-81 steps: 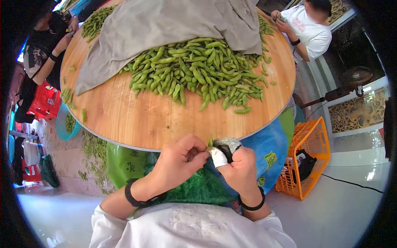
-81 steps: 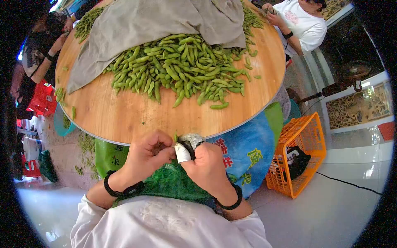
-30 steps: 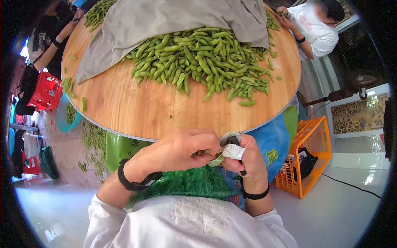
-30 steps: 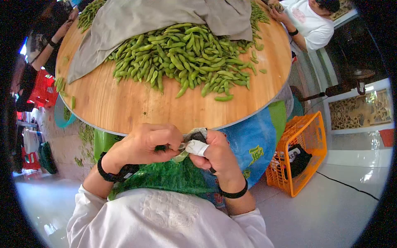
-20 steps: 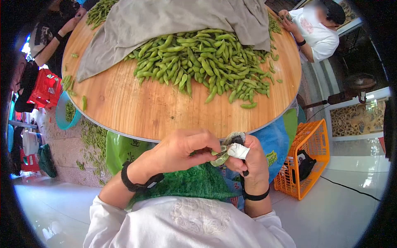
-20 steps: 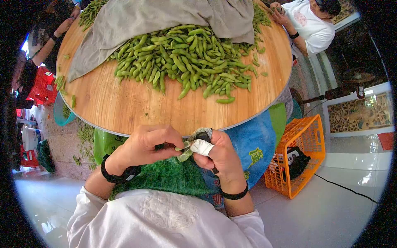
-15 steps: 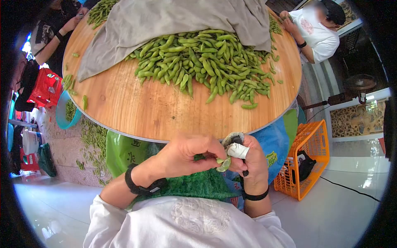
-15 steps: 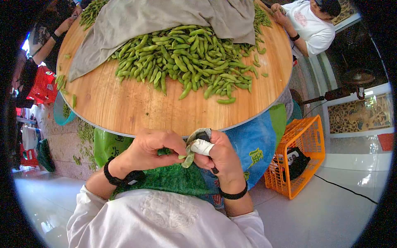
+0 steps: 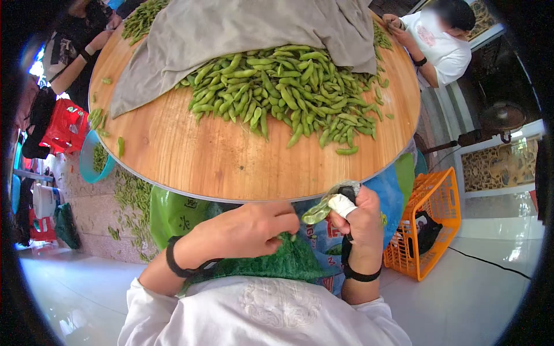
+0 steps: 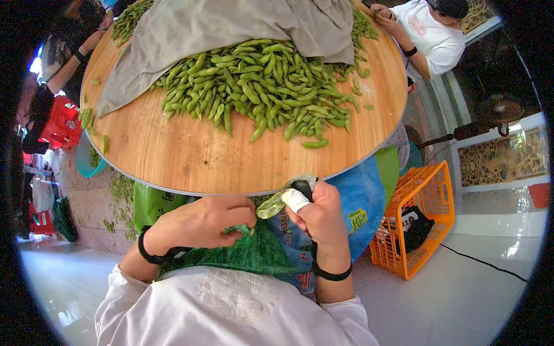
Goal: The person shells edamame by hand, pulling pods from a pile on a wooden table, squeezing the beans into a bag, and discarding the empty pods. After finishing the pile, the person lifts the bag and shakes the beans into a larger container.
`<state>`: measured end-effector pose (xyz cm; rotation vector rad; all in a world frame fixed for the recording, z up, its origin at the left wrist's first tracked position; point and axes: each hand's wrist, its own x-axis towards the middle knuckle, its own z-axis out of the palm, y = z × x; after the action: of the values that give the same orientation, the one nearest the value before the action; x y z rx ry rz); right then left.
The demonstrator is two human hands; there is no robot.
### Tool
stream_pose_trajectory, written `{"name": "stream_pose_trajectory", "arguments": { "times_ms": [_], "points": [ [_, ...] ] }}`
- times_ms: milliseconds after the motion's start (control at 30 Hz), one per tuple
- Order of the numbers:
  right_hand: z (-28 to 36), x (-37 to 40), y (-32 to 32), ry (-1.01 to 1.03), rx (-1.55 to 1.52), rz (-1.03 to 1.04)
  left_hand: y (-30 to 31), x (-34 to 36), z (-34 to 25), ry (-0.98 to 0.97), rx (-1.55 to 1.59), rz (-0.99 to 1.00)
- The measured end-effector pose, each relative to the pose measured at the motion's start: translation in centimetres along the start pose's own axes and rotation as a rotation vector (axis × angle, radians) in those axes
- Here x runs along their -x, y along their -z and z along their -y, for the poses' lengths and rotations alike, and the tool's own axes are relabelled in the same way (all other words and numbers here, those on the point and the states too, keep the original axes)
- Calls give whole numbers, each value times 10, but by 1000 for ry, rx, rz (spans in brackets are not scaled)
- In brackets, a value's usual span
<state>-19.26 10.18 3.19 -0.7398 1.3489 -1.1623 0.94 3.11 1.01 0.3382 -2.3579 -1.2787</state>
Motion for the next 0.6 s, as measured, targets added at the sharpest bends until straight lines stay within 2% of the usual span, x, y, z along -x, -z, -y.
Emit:
{"name": "stream_pose_trajectory", "arguments": {
  "times_ms": [33,67,133,167,233,267,333,367,433,467,533,600],
  "points": [
    [1,1,2,43,62,-32,1,3,0,-25,-131,64],
    [0,2,3,44,61,-34,5,3,-2,-26,-132,65],
    [-3,4,3,93,267,21,16,2,-11,114,-77,138],
    [-3,4,2,93,265,22,19,1,-15,116,-78,139],
    [-3,4,-2,197,382,-10,23,-1,-21,254,-278,151],
    [-1,4,-5,200,380,-8,22,-2,-22,255,-282,149],
    [4,7,-11,205,422,34,15,-4,-27,369,-152,-144],
    [3,7,-14,209,417,39,12,-4,-26,372,-160,-145],
    [0,8,-19,241,456,116,8,-3,-22,176,-55,-203],
    [-1,8,-19,249,450,116,14,3,-24,175,-64,-200],
    [-3,8,-15,327,534,64,41,28,-30,349,-325,-210],
    [-3,8,-6,333,524,39,79,48,-43,509,-743,-276]
  ]
}}
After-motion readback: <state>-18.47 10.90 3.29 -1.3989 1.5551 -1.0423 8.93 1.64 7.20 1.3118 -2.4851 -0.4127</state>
